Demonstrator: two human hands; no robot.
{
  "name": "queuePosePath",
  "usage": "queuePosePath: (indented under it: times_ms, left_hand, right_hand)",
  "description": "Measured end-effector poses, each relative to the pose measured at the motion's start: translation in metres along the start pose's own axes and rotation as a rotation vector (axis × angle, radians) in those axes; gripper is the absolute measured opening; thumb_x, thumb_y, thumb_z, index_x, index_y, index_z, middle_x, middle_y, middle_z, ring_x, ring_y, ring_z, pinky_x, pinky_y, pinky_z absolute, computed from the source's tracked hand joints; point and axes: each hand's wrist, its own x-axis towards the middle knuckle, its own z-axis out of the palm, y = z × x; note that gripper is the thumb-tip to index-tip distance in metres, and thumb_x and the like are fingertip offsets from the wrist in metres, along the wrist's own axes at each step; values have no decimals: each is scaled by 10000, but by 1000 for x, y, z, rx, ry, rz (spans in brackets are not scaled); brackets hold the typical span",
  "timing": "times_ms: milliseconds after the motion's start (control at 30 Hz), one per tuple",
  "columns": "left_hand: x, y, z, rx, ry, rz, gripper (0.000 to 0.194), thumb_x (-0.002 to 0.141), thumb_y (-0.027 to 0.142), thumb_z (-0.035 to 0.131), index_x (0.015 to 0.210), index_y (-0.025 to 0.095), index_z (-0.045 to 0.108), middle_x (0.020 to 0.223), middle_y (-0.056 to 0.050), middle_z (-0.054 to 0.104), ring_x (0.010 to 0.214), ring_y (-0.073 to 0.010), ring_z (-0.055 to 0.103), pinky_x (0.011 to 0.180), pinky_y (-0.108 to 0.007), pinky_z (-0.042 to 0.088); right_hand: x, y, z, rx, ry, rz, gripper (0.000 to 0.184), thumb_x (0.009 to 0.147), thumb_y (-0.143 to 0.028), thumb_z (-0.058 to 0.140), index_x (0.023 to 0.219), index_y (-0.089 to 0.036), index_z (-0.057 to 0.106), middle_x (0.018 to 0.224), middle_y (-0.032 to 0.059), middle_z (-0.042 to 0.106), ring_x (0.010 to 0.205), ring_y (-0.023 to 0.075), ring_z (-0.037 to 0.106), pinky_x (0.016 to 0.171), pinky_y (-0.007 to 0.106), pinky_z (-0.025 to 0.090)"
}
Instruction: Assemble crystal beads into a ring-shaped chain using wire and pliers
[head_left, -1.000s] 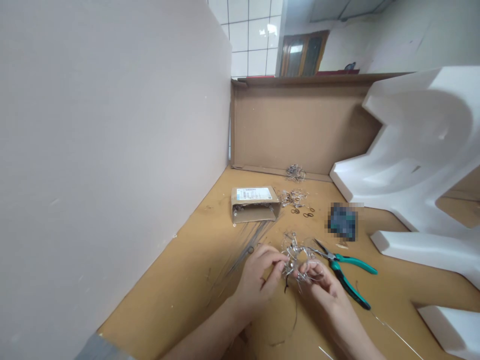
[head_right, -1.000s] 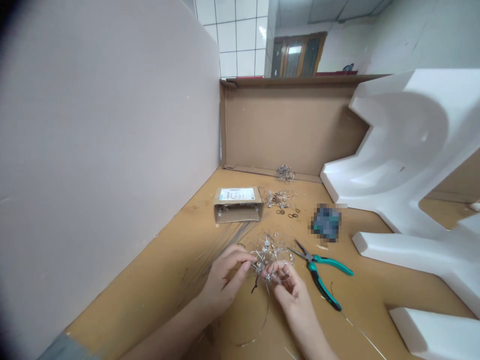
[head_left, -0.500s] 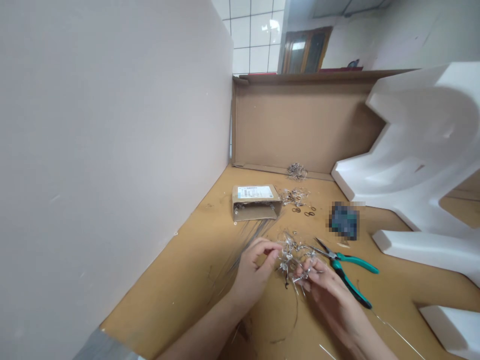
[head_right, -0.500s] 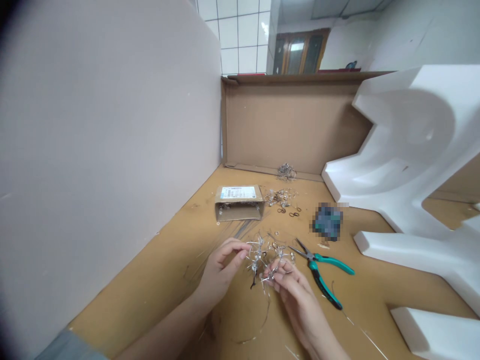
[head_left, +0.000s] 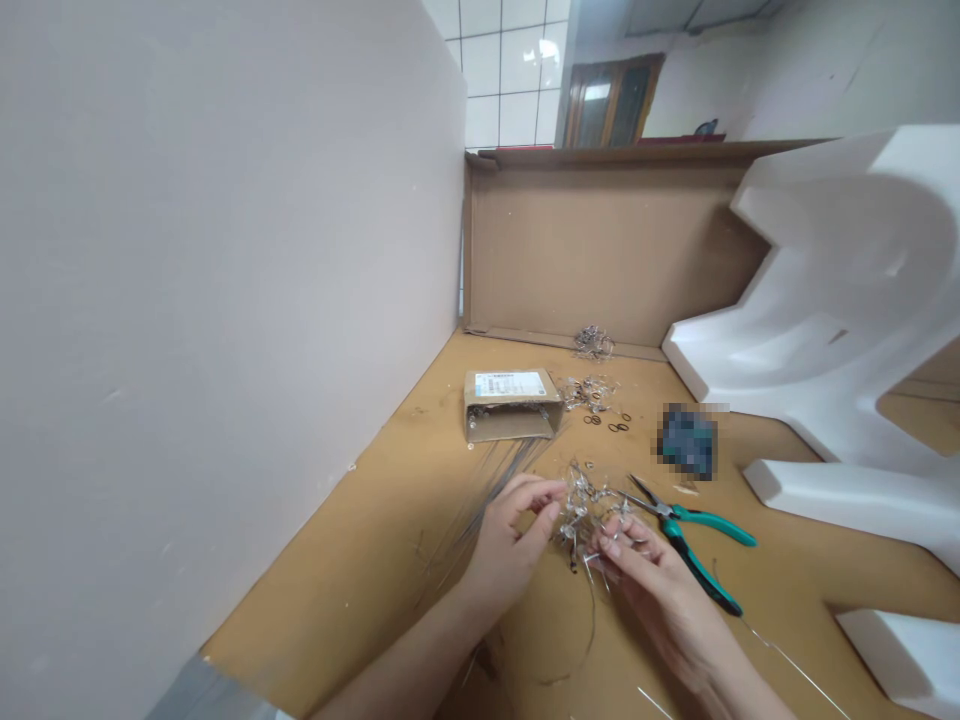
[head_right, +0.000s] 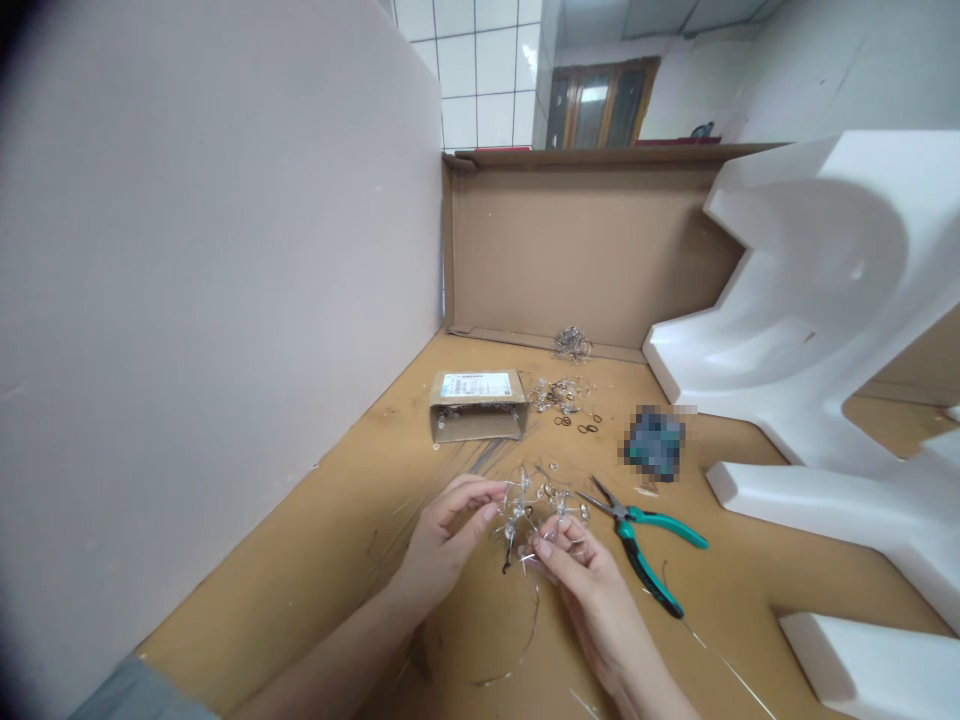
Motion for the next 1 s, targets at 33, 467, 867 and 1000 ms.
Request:
queuePosePath:
  times_ms: [33,467,867,1000]
  left_hand:
    - [0,-2,0,-14,-6,-5,216,838,215,515,1019,193,630,955,-60,593,849,-148,582,763,-284,489]
    - [-5,-1,-1,244,27,149,287,842,159,458,1110,216,543,1089,-80,518,968,-181,529,853,-344,441]
    - [-4,-1,2,567,-204,240,249,812,121,430,971,190,608,754,-44,544,746,-180,486,644,-291,389]
    - [-3,-2,3,676,-232,260,204,796,129,451,899,201,612,744,-44,529,737,-196,474,626,-314,379]
  right_hand:
    - [0,0,1,-12,2,-8,194,619,-326,756,736,-217,647,728,3,603,734,173,556,763,330,437]
    - [-2,2,0,-98,11,-107,371,635,-332,755,972,-225,643,962,69,672,977,245,585,931,399,403]
    - [-3,3,-4,-87,-82,-130,372,673,-318,719,1030,-258,635,1070,75,652,1037,251,559,958,423,380]
    - [-4,1,-3,-92,-56,-148,328,683,-329,680,1005,-273,654,1002,56,664,1013,266,560,927,433,389]
